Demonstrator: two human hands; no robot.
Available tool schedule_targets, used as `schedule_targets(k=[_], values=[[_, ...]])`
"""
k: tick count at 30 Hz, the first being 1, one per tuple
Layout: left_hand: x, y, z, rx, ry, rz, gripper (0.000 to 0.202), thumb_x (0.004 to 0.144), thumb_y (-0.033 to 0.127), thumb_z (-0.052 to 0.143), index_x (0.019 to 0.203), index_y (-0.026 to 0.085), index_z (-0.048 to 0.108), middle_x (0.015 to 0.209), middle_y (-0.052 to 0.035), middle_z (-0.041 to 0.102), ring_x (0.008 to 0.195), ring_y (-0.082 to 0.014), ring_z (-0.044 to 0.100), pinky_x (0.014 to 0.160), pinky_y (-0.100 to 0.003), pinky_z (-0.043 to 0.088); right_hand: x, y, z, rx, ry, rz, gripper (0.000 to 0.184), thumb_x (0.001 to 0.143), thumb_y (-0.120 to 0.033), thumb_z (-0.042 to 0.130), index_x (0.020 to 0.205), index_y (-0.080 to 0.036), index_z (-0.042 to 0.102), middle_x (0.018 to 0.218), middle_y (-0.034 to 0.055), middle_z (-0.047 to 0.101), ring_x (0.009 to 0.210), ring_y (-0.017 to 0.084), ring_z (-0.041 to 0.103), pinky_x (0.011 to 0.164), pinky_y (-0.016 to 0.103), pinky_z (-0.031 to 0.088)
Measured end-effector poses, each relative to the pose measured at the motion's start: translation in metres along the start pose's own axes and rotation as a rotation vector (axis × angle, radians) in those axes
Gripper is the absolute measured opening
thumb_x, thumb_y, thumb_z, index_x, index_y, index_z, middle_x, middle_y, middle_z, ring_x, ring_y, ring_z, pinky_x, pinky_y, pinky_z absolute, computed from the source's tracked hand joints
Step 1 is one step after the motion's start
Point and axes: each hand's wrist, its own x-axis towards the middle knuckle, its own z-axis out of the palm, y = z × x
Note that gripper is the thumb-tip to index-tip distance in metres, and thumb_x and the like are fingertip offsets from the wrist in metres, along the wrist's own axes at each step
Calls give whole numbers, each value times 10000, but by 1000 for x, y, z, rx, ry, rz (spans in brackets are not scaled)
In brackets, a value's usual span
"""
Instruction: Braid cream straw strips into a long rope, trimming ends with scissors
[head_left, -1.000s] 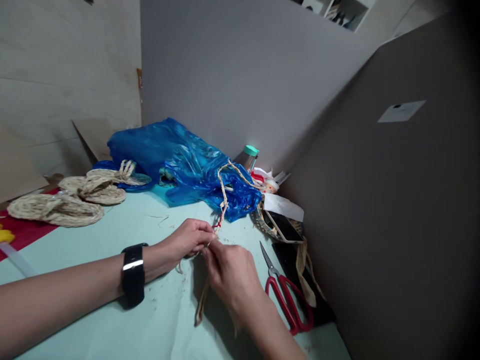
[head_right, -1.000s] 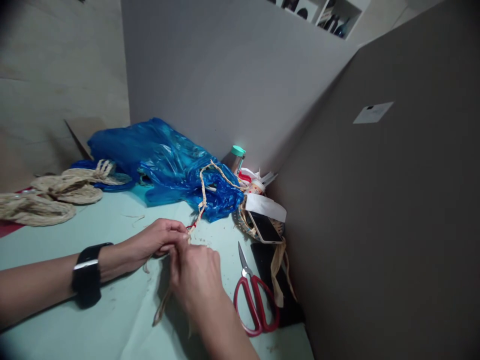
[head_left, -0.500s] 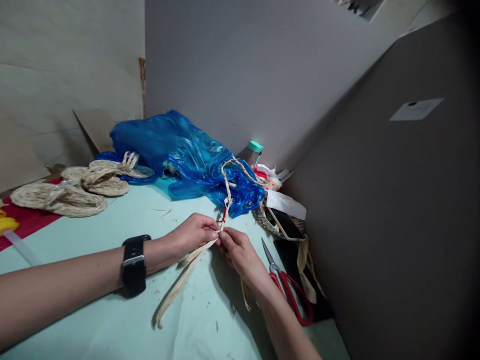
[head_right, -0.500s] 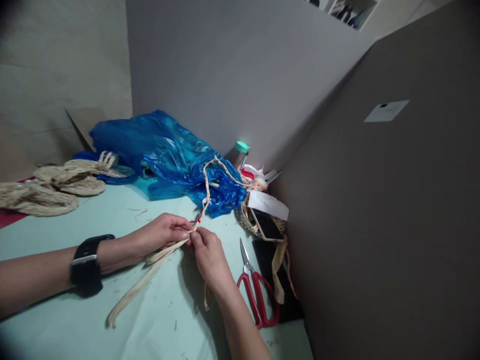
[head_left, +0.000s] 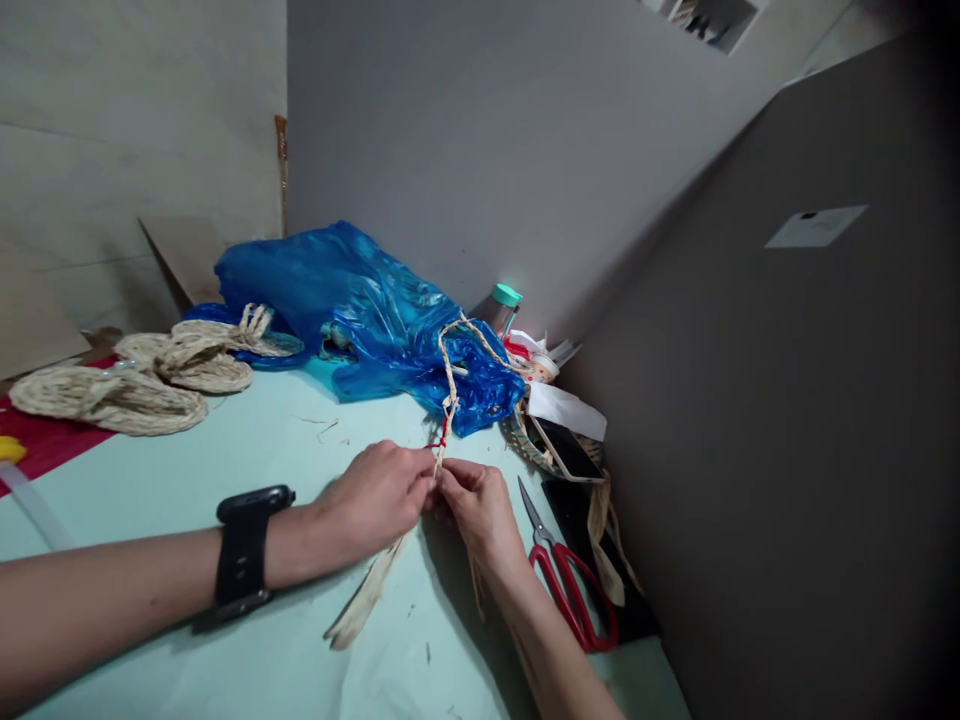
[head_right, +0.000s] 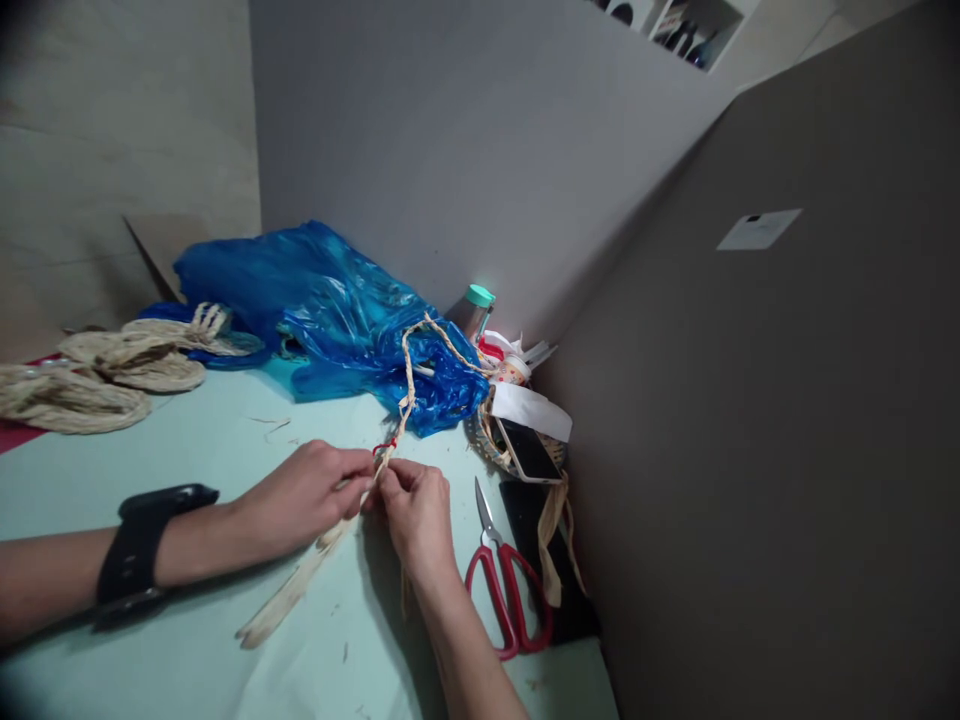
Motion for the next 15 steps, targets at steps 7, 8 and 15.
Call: schedule_targets(k=[7,8,15], values=[[-22,-4,27,271,-80,230,228,807,80,442,865,170,643,806,-134,694,612,-261,601,583,-357,364,-1,-8,-6,329,-124,130,252,710,-361,697,778,-119,720,651,12,608,603,109,451,598,232,332],[-23,-4,27,303,-96,235,261,789,53,437,899,161,648,851,-149,698,618,-266,605,584,-362,371,-1,-9,-6,400,-142,172,259,691,-348,718,810,-119,728,680,25,630,616,111,465,609,231,337],[-4,0,-1,181,67,148,322,871,354,506,614,194,616,669,-78,646,649,-235,569,620,-344,356,-1,-10,-7,434,-117,127,203,708,-323,731,761,-128,711,616,-19,548,535,68,309,532,219,228]])
